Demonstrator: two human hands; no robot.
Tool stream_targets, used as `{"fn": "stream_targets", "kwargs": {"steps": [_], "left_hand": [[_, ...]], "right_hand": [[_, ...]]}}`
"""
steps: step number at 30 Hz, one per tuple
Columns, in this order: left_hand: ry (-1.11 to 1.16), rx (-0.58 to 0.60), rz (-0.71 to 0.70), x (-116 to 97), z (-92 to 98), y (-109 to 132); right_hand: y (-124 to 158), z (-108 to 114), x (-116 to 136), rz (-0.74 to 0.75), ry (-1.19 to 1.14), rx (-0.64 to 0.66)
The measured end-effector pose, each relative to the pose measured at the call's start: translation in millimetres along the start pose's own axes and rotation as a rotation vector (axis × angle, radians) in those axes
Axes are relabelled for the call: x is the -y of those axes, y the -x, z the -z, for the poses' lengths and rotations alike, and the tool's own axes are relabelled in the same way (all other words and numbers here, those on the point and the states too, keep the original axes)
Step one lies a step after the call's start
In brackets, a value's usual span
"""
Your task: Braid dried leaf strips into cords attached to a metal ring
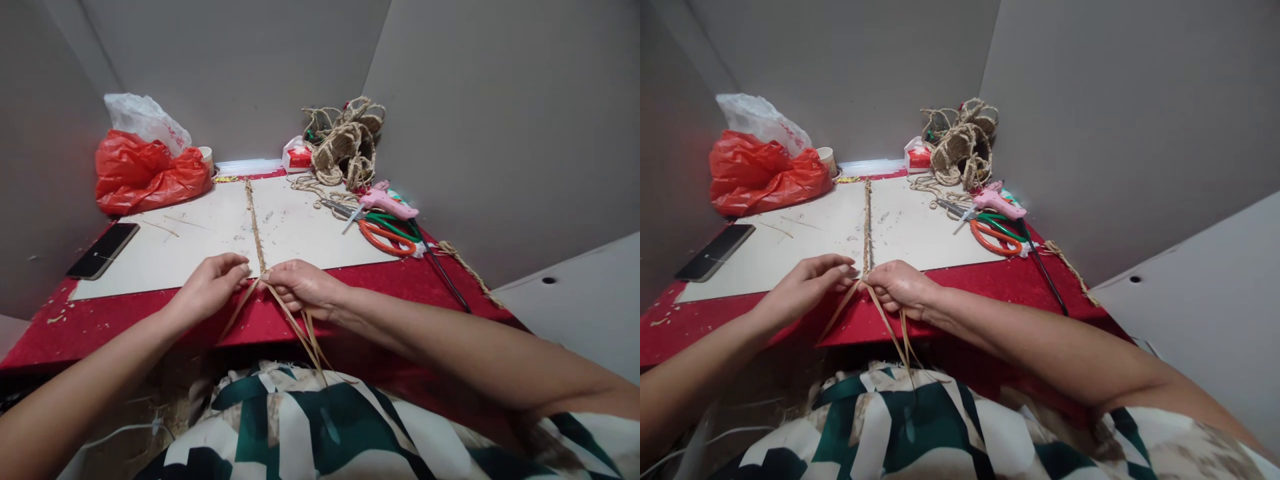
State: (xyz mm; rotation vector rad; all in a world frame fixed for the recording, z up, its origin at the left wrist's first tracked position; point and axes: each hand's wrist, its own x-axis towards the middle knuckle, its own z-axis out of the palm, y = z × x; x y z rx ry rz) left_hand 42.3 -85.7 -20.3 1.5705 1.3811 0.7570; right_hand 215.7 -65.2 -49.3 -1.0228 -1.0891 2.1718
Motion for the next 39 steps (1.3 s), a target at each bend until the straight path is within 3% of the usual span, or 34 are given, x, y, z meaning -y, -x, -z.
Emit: {"fn": "stream_targets", "kwargs": {"steps": [3,5,7,10,13,17,22,28,34,39], "left_hand": [[0.294,0.277,0.205,5,-8.2,-14],[0.312,0.339,0.261,7,-14.6,-16],[0.237,0.314,0.233,6,-17.2,-16],[0.052,0.279,0.075,4,-14.4,-16],[-0.027,0.278,0.002,5,-10.8,-19],[0.052,0.264,0.077,9,-12.4,-23],[0.131,0.318,0.183,12,-16.9,-27],[0.088,0.251,0.132,10,-20.5,-27],[0.172,0.262,0.051,10,-31.3,-24],[0.398,0.175,0.186,5,-43.3,-14]], "right_hand": [[0,2,1,0.012,0.036,0.019],[0,5,2,0.013,0.069,0.033],[1,10,3,0.008,0.124,0.040],[0,16,5,0.022,0.292,0.020],[-2,19,7,0.148,0.565,-0.001],[-2,17,10,0.329,0.931,-0.023],[6,14,17,0.369,1.241,-0.078],[21,22,29,0.329,1.308,-0.061],[33,8,18,0.232,0.967,-0.040],[31,0,-4,0.355,1.225,-0.162]]}}
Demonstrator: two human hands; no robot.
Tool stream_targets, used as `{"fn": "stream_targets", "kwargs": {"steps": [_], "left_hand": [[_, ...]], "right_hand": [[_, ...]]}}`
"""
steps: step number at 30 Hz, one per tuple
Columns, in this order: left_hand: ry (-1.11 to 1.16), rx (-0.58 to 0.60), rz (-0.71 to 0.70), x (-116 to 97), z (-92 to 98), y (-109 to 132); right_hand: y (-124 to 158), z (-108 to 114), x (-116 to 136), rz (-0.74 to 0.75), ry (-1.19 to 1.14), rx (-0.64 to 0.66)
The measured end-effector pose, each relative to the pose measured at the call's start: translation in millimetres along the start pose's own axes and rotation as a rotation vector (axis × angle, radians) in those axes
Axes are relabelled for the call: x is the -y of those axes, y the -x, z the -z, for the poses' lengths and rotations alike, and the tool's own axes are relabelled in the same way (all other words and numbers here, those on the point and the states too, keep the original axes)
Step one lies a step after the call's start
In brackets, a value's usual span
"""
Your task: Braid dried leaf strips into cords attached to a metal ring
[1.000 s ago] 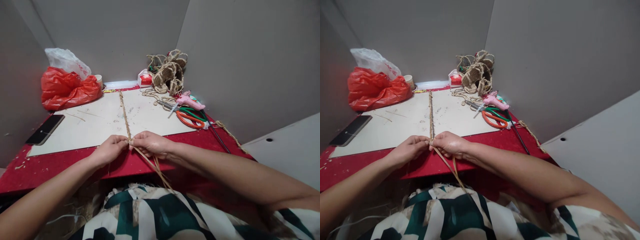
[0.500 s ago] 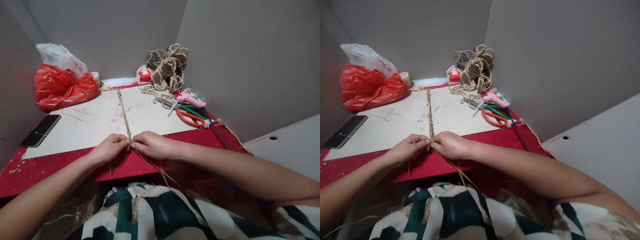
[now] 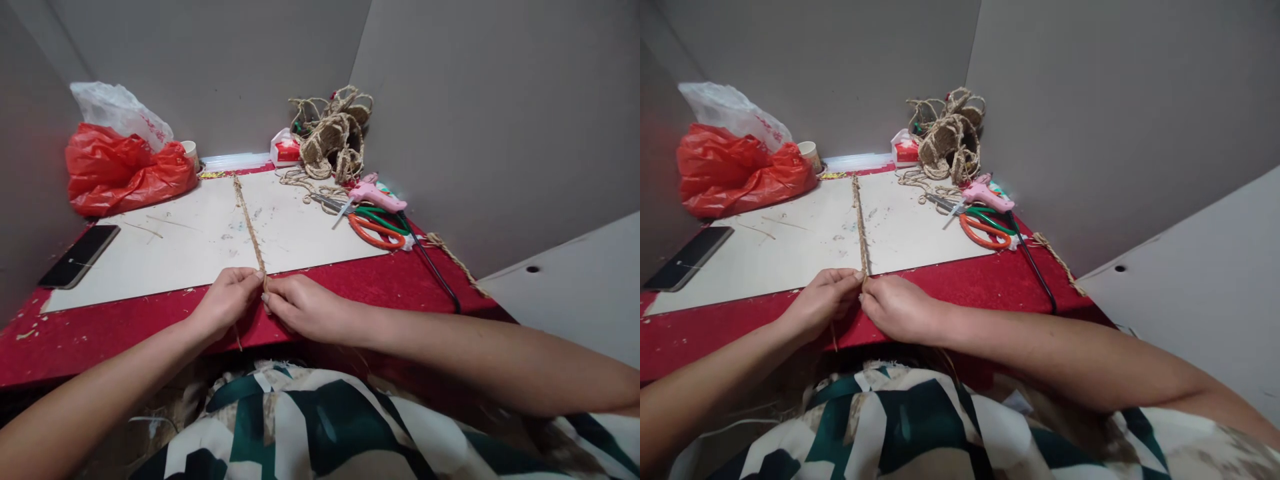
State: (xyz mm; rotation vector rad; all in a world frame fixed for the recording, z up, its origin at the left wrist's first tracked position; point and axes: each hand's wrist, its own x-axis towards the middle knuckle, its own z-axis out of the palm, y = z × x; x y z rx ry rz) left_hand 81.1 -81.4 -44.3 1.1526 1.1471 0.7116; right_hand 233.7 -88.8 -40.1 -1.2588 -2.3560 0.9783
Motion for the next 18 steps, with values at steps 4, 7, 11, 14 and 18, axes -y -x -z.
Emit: {"fn": "stream_targets", "kwargs": {"steps": [4,7,11,14,18], "left_hand": [[0.083,-0.027,0.033,0,-5.0,6],[0.064,-0.048,0.037,1,-2.6,8],[0.097,-0.033,0.034,1,4.3,10],[0.122,0.001,0.043,-1,7.8,11],[0.106,0.032,0.041,-1,10.5,11]], "right_hand": [[9,-6,7,0.014,0.363,0.007],[23,6,20,0.112,0.405,0.224],[29,35,25,0.246,0.142,0.328],[12,44,12,0.119,0.009,-0.148],[-19,28,-8,0.043,-0.198,-0.031]]}}
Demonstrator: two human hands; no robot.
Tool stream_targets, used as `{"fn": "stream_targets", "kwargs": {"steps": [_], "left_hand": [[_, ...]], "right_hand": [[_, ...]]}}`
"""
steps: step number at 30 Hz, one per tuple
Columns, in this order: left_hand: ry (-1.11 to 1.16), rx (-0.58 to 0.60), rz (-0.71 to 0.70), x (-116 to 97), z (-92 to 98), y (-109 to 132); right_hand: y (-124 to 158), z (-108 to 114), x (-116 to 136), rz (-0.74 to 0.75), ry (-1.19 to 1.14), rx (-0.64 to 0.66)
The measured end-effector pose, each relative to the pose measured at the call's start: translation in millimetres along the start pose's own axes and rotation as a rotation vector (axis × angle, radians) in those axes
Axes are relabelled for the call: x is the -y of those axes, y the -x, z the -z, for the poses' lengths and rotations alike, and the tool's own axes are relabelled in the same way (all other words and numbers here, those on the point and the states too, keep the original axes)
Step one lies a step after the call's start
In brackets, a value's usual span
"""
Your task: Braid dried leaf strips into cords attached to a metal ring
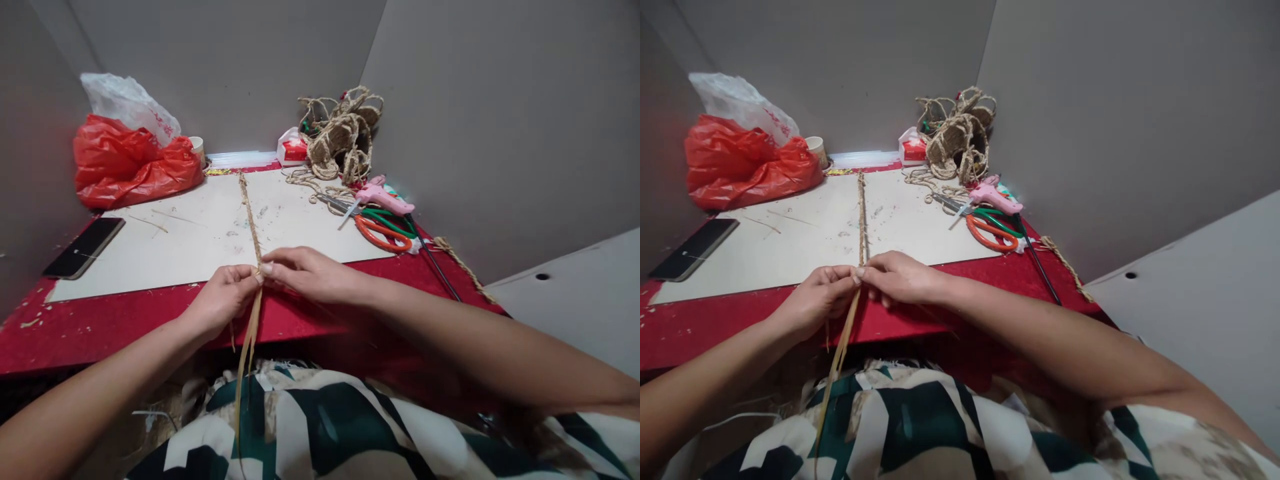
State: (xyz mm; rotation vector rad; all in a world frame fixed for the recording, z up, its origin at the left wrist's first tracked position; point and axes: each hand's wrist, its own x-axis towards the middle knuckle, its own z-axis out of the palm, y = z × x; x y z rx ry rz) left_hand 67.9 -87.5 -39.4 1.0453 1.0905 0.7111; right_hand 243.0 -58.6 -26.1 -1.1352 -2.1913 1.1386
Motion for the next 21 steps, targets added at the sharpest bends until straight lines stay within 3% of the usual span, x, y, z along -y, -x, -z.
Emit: {"fn": "stream_targets", "kwargs": {"steps": [3,7,10,17,21], "left_hand": [[-0.065,0.017,-0.026,0,2.8,-1],[-0.250,0.080,-0.132,-1,8.0,-3],[-0.468,0.046,-0.229,-2,12.0,-4],[-1.010,0.002,-0.317,-10,12.9,7],[-1.337,-0.079,-0.318,-11,8.1,18]], "right_hand": [[-11,-12,-11,-0.103,-0.150,0.191],[-14,-14,-18,-0.215,-0.319,0.288],[-14,-14,-16,-0.361,-0.524,0.334],[-3,-30,-2,-0.479,-0.786,0.069],[0,-37,2,-0.490,-0.847,0.003]]}}
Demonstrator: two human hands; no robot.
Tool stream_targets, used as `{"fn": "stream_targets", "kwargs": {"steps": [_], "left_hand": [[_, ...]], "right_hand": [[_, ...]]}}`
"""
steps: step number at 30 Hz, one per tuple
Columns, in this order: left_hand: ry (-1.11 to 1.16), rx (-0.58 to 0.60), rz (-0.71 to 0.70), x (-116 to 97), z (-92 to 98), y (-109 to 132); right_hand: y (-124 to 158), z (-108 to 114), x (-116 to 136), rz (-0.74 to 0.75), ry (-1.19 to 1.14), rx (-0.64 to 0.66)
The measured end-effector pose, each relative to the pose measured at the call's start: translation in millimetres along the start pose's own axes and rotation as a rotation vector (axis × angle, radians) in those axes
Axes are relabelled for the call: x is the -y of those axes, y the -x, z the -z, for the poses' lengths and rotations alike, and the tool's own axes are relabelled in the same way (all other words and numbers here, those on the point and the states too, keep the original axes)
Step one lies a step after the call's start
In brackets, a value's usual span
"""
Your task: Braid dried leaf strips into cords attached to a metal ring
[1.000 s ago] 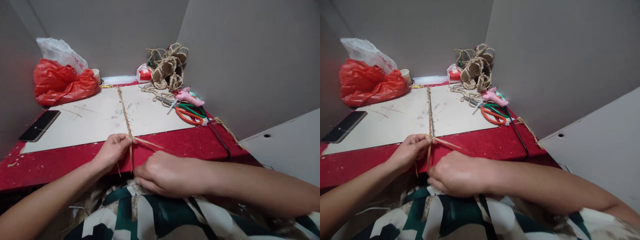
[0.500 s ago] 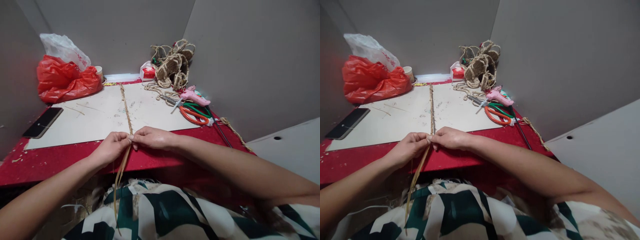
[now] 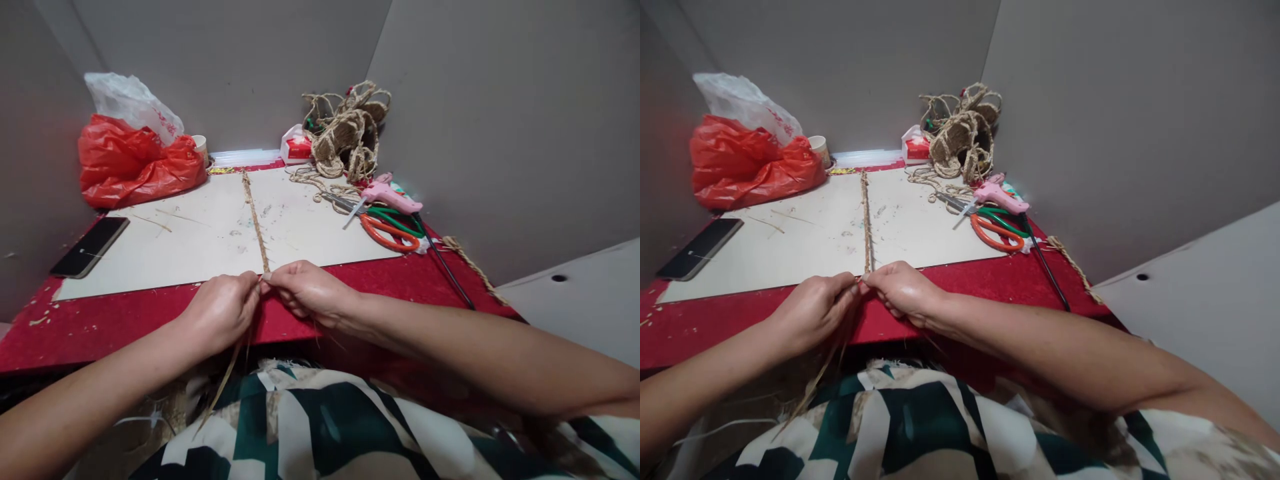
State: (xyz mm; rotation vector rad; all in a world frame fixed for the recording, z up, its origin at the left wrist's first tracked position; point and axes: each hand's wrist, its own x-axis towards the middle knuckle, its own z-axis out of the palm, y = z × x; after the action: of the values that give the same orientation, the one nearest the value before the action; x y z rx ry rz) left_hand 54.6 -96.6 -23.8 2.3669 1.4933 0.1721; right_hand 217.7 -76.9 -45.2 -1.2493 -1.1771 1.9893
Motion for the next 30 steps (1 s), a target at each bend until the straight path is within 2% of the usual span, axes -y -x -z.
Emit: {"fn": "stream_targets", "kwargs": {"steps": [5,9,11,13,14,16,17,18,20,22,24,27,30], "left_hand": [[-0.328,0.029,0.006,-12,-14.1,8],[-0.401,0.095,-0.077,-26,-20.8,21],[-0.286,0.163,-0.132,-28,-14.8,28],[-0.054,0.160,-0.136,-23,-4.0,30],[0.080,0.107,-0.109,-19,1.6,28],[0.277,-0.117,0.000,-7,9.4,18],[0.372,-0.180,0.042,-2,10.6,11],[0.511,-0.150,0.065,3,9.8,3],[0.830,0.043,0.149,8,3.7,-11],[1.035,0.191,0.246,9,-4.1,-20],[1.063,0.225,0.271,8,-9.1,-23],[0.954,0.194,0.180,8,-9.3,-24],[0.903,0.190,0.111,11,-6.7,-25]], "right_hand": [[2,-7,-1,-0.018,-0.090,0.001],[2,-6,-2,-0.022,-0.126,0.029],[2,-2,-2,-0.046,-0.158,0.065],[3,2,-1,-0.068,-0.192,0.108],[3,4,-1,-0.076,-0.206,0.128],[2,6,-1,-0.087,-0.227,0.166],[1,7,-1,-0.091,-0.234,0.181],[1,8,-1,-0.091,-0.237,0.190],[0,8,0,-0.091,-0.227,0.202],[-1,9,0,-0.090,-0.186,0.205],[-1,11,1,-0.087,-0.114,0.213],[-1,16,3,-0.044,0.056,0.206],[-4,19,4,0.153,0.345,0.159]]}}
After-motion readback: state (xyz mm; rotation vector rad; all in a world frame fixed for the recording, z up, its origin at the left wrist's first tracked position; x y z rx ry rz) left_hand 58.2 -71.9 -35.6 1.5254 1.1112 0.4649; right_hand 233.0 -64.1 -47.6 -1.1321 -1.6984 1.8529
